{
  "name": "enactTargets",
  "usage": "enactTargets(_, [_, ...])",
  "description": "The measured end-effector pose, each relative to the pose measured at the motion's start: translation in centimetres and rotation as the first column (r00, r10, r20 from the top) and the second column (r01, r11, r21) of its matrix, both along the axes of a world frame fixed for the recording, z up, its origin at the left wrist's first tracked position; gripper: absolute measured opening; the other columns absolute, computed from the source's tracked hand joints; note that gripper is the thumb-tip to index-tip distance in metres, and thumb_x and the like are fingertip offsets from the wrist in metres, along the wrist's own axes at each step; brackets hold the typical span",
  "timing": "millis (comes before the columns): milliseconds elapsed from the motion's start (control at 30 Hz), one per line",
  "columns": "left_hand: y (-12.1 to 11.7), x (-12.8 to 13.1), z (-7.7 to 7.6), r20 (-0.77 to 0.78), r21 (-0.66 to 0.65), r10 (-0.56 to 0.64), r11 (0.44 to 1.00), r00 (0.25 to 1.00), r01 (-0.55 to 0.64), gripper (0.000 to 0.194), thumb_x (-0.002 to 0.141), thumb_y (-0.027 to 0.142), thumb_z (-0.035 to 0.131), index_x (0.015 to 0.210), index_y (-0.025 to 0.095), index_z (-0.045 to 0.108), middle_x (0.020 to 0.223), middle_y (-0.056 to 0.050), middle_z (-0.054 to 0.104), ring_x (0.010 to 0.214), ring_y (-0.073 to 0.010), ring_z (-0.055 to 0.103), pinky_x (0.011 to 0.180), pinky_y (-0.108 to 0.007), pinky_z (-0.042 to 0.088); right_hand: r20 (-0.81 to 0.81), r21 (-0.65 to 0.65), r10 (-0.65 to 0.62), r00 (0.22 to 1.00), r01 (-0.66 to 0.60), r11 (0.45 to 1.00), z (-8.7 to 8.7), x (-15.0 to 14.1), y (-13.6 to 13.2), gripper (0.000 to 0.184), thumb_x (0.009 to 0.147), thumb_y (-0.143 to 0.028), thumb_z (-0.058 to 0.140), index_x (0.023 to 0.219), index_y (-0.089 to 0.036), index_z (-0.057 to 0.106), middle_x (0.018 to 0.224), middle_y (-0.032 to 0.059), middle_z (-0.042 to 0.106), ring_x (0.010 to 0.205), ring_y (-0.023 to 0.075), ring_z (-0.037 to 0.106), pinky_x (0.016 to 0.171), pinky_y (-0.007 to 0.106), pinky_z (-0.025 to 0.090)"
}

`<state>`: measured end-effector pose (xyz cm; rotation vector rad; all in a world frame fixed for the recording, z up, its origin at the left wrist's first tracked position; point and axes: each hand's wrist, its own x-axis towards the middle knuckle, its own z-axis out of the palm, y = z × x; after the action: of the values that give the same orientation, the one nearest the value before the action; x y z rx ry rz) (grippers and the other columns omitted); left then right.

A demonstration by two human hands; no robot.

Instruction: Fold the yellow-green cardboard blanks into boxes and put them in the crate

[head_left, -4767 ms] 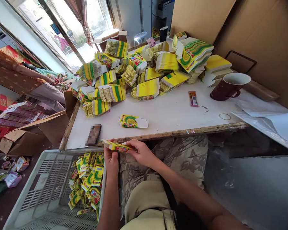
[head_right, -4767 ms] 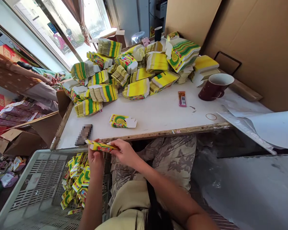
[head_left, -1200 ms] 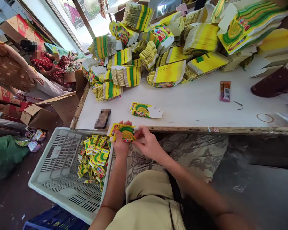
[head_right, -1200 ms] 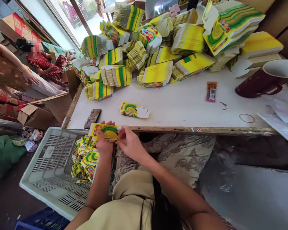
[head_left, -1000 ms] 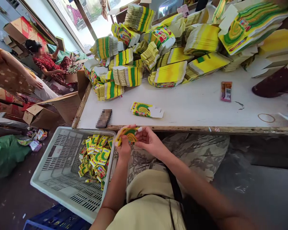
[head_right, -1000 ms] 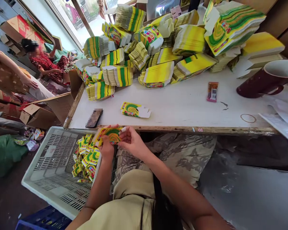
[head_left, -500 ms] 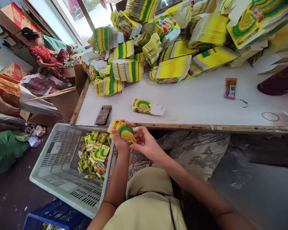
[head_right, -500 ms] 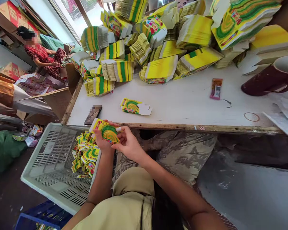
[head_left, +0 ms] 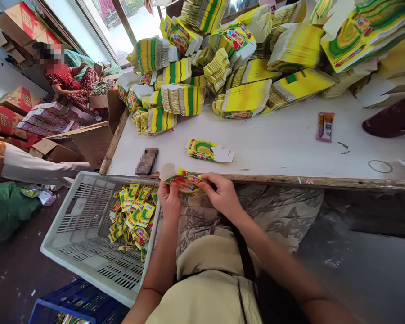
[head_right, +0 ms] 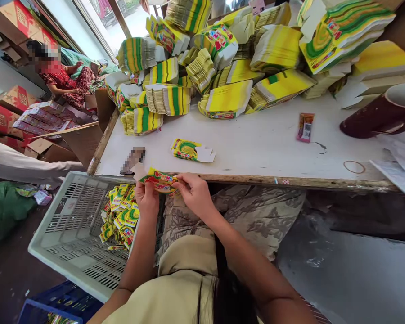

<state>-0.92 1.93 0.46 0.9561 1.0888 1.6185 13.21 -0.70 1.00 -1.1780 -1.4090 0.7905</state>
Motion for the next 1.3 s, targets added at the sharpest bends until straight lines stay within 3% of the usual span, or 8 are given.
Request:
enactTargets(167, [0.3,-1.3,0.2,-0.033,-0.046,-0.043,0.998,0.999,0.041,0.038,0.071,0.055,0.077,0.083,0.019,0.071,0.085,-0.002,0.072,0.079,-0.0151,0.068,0.077,-0.027,0.054,0.148,0.216,-0.066,0.987,0.033,0.976,0.7,1.9,0.4,0.011,0.088,-0.021,0.065,0.077,-0.021,0.065,0.072,0.0016,0.066,0.071,0.018,0.058,0.066,0.031,0.047])
enactTargets(333, [-0.1,-5.0,4.7,-0.342,0.185,-0.09,0.97,0.935,0.16,0.068,0.08,0.072,0.055,0.129,0.025,0.058,0.128,-0.012,0.063,0.119,-0.0263,0.06,0.095,-0.037,0.052,0.439,0.49,-0.255,0.862,0.009,0.872,1.0,3.3,0.1,0.02,0.092,-0.013,0.057,0.081,-0.025,0.068,0.076,0.0016,0.069,0.089,0.02,0.059,0.087,0.037,0.046])
enactTargets(467, [-1.1,-5.6,6.7,-0.809,-0.04,-0.289,0.896,0.512,0.443,0.095,0.063,0.066,0.076,0.141,0.023,0.044,0.146,-0.015,0.048,0.137,-0.0349,0.043,0.109,-0.048,0.041,0.53,0.543,-0.187,0.827,-0.162,0.824,0.9,2.4,-0.4,0.019,0.094,-0.016,0.056,0.087,-0.028,0.068,0.079,-0.002,0.07,0.096,0.0178,0.06,0.105,0.039,0.04])
enactTargets(567, [-1.5,-4.0,5.2,-0.85,-0.311,-0.467,0.819,0.245,0.483,0.081,0.068,0.048,0.08,0.136,0.022,0.045,0.133,-0.012,0.06,0.121,-0.0302,0.058,0.102,-0.044,0.047,0.468,0.507,-0.129,0.874,-0.146,0.849,0.6,1.5,-1.0,0.014,0.093,-0.02,0.058,0.095,-0.031,0.067,0.098,-0.0005,0.071,0.112,0.0202,0.058,0.113,0.045,0.035])
enactTargets(733, [-1.9,-2.0,2.1,-0.887,-0.247,-0.339,0.922,0.314,0.299,0.071,0.073,0.035,0.077,0.132,0.02,0.041,0.117,-0.009,0.065,0.103,-0.0246,0.065,0.087,-0.036,0.054,-0.039,0.119,-0.13,0.991,0.134,0.984,-0.9,0.9,-1.0,0.059,0.088,-0.045,0.062,0.141,-0.026,0.042,0.146,0.0129,0.046,0.136,0.0296,0.042,0.111,0.051,0.039])
enactTargets(900, [-2.2,-1.2,1.1,-0.909,-0.078,-0.235,0.908,0.346,0.411,0.08,0.075,0.03,0.074,0.141,0.025,0.03,0.131,-0.011,0.056,0.105,-0.0225,0.064,0.088,-0.033,0.052,-0.38,-0.237,0.17,0.909,-0.274,0.932,-1.8,0.1,0.1,0.038,0.092,-0.046,0.05,0.12,-0.023,0.062,0.117,0.0069,0.069,0.114,0.0242,0.062,0.101,0.042,0.05])
enactTargets(1100, [-2.2,-0.9,0.5,-0.873,-0.062,-0.269,0.889,0.407,0.454,0.056,0.072,0.023,0.072,0.12,0.024,0.043,0.112,-0.006,0.059,0.096,-0.0203,0.064,0.08,-0.03,0.052,-0.421,-0.219,0.188,0.888,-0.3,0.928,-2.6,-0.5,0.1,0.046,0.09,-0.055,0.053,0.12,-0.021,0.06,0.111,0.0087,0.071,0.099,0.0234,0.069,0.085,0.038,0.058])
enactTargets(1300, [-1.8,-1.1,-0.3,-0.865,-0.133,-0.297,0.913,0.405,0.385,0.067,0.067,0.016,0.068,0.126,0.022,0.036,0.108,-0.007,0.058,0.085,-0.0206,0.064,0.072,-0.031,0.051,-0.043,-0.019,0.237,0.971,-0.238,0.971,-2.5,-0.1,-1.0,0.044,0.091,-0.025,0.053,0.135,-0.022,0.057,0.137,0.0101,0.06,0.125,0.0237,0.058,0.107,0.042,0.047])
